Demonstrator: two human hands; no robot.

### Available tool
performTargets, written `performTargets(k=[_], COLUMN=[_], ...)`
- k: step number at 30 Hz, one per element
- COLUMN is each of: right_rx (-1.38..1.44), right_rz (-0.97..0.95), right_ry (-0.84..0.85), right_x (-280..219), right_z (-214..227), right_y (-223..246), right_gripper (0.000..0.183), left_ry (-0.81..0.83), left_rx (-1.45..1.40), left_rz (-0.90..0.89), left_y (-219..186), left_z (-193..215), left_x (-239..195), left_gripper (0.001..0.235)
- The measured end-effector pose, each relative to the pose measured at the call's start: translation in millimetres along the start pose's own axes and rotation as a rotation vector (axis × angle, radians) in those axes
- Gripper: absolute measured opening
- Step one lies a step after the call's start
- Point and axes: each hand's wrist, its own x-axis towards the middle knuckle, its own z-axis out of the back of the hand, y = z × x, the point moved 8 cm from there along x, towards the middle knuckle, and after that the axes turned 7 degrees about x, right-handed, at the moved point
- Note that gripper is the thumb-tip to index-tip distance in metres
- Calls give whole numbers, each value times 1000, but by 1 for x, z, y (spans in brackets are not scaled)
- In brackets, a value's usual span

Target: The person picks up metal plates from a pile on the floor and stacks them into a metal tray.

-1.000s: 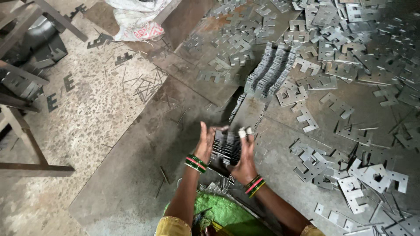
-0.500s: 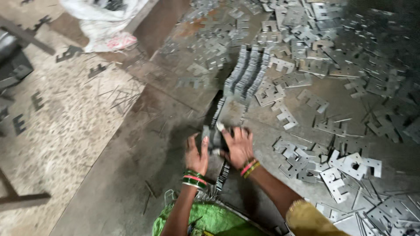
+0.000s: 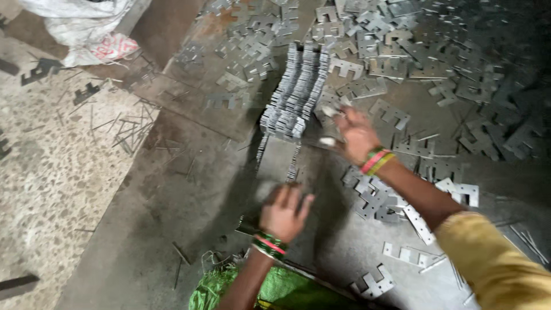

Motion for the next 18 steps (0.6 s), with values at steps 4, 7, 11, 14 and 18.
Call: performTargets(k=[4,7,11,14,18], right_rx=[-149,-217,-267,-280,-407], right_rz=[-78,187,80,-191,-114], right_ry=[245,360,488,619,795], right_x=[-105,-171,-217,-233,-239], right_z=[-14,-34,-41,-37,-70], right_y=[-66,-51,-33,-44,-39], right_gripper=[59,73,68,49,33], left_ry=[-128,-280,-201,-227,-252], left_rx=[-117,138,212,238,414], left_rz=[-278,-200,-49,22,52], left_y=[-50,-54,-49,-41,-30], left_z=[-46,-72,-100,-106,-128], left_x=[8,17,28,45,70], left_gripper=[58,82,78,73,54])
